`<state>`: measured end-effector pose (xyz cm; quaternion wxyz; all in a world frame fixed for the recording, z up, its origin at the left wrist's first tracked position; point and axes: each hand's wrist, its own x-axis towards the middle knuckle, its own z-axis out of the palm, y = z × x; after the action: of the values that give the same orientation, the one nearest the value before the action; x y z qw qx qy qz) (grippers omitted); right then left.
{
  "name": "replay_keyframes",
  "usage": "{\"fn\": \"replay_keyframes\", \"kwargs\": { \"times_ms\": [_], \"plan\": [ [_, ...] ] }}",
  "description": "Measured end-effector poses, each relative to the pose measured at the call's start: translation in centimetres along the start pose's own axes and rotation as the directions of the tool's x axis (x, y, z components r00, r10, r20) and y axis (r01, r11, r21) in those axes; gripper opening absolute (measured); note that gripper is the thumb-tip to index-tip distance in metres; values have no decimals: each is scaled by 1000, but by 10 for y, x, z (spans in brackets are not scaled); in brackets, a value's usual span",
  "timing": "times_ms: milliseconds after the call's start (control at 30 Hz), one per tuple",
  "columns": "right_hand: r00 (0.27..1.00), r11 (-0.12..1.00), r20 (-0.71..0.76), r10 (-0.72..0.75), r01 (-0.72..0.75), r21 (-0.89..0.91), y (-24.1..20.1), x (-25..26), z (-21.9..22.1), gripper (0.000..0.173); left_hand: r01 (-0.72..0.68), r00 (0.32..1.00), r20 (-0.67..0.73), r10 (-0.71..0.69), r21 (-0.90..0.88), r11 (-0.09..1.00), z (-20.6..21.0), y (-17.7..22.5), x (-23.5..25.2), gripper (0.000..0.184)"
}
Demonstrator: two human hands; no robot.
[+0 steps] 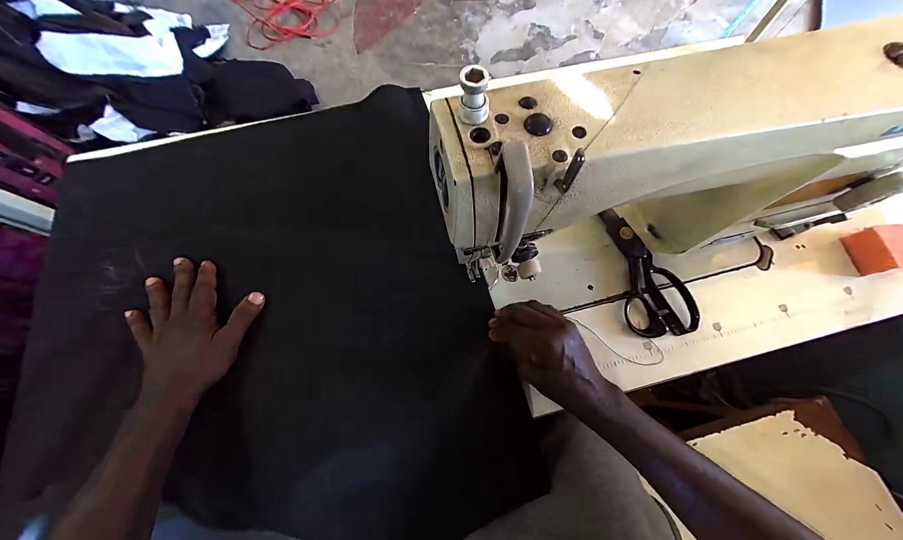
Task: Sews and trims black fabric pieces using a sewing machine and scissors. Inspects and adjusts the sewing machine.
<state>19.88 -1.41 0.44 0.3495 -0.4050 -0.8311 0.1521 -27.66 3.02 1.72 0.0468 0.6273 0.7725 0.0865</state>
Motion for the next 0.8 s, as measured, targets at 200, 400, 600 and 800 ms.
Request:
{"fn": "replay_keyframes", "kwargs": {
  "times_ms": [200,400,600,800],
  "plan": [
    [999,997,-26,25,-27,-70,13,25,5,25,-3,1000,-5,3,-4,1000,0,0,31,103],
    [994,992,-58,88,-93,-82,22,38,13,27,-13,1000,4,13,-17,1000,-2,1,62,106],
    [997,988,20,79,-76,-138,4,12,3,27,-35,999,-39,34,-18,999,-5,12,66,106],
    [1000,995,5,-12,13,-101,6,-6,1,35,-69,997,-56,60,-167,983,1,51,64,91]
  ]
}}
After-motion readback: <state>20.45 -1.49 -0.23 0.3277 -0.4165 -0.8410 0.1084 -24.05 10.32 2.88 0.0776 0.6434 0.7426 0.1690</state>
